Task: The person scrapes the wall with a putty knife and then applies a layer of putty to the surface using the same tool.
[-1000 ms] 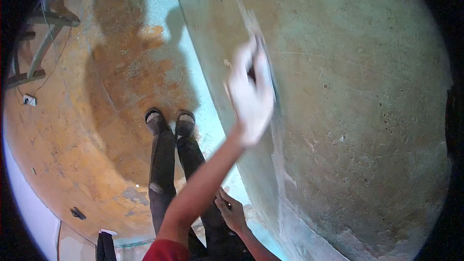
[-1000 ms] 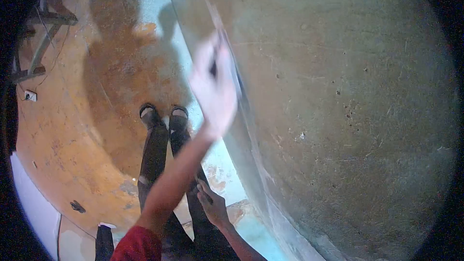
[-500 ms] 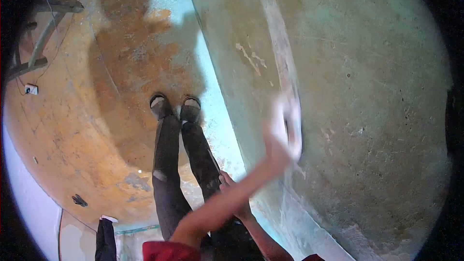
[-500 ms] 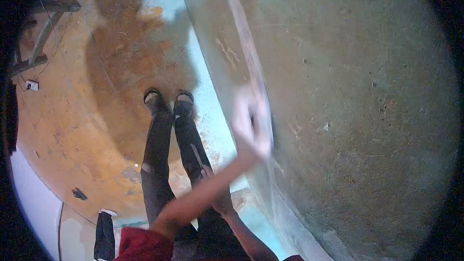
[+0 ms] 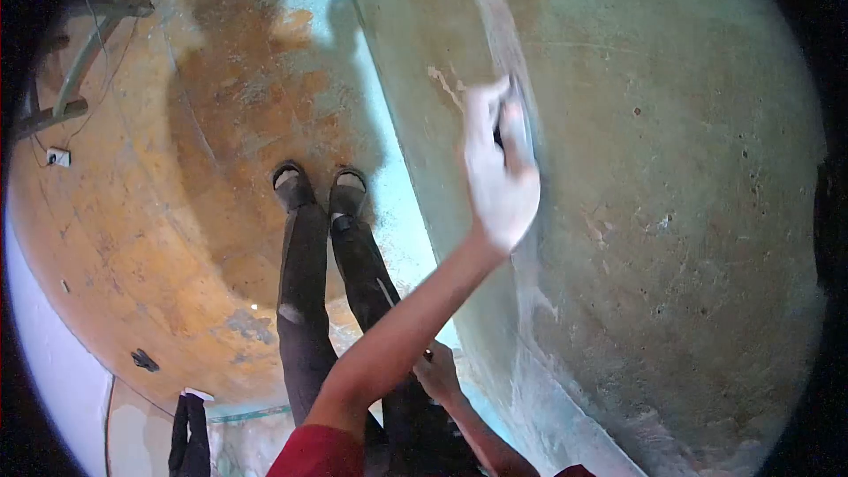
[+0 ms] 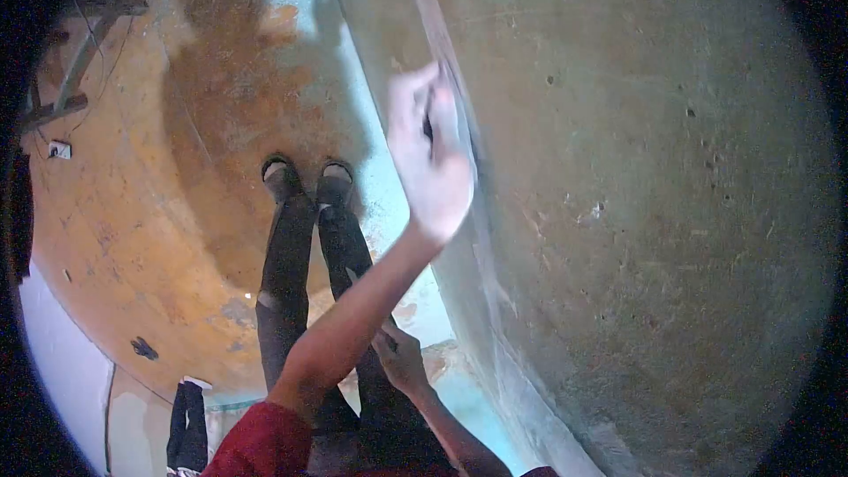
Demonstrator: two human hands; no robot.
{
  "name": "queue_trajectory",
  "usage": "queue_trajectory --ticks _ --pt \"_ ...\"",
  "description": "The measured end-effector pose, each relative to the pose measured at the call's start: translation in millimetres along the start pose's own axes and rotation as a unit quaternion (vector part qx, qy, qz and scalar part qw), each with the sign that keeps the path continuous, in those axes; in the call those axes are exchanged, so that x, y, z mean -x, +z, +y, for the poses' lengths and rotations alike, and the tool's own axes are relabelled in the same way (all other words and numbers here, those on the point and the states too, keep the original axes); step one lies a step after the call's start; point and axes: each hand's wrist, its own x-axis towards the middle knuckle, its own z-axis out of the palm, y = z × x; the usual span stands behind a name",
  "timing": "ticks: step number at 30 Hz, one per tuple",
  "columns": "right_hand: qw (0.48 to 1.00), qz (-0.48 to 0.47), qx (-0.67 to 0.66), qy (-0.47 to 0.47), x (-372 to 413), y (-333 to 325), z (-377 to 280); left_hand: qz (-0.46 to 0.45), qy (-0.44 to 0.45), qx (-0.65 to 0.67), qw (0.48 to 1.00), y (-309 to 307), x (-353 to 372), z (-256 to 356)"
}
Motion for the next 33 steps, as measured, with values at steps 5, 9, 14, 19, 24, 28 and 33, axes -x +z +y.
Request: queue_trajectory --ticks 5,9,14,19,24,28,33 --pt "0.991 0.087 -0.101 -0.033 -11.7 12.0 -7.1 -0.165 -0.116 -0.139 0.97 -45.5 146.0 37.2" --pt "0.984 0.139 -0.046 -0.101 -15.2 22.0 39.3 -0.228 -0.256 -0.182 0.921 -106.0 142.3 81.7" --pt "0.989 0.101 -0.101 0.037 -0.9 -4.4 -26.5 -0.032 -0.106 -0.325 0.939 -219.0 70.2 38.4" --pt "0.988 0.119 -0.101 0.02 5.4 -4.9 -26.8 0.145 -0.31 -0.191 0.92 -314.0 65.3 45.4" --pt "0.982 0.169 -0.077 -0.029 7.5 3.6 -0.7 0.119 -0.337 -0.142 0.923 -332.2 79.7 83.3" --pt "0.976 0.204 -0.062 -0.041 21.4 -10.7 5.4 0.093 -0.35 -0.138 0.922 -337.4 92.3 127.7" --pt "0.937 0.295 0.14 -0.124 53.4 -34.1 36.9 0.069 -0.22 -0.271 0.935 -424.8 131.7 151.4"
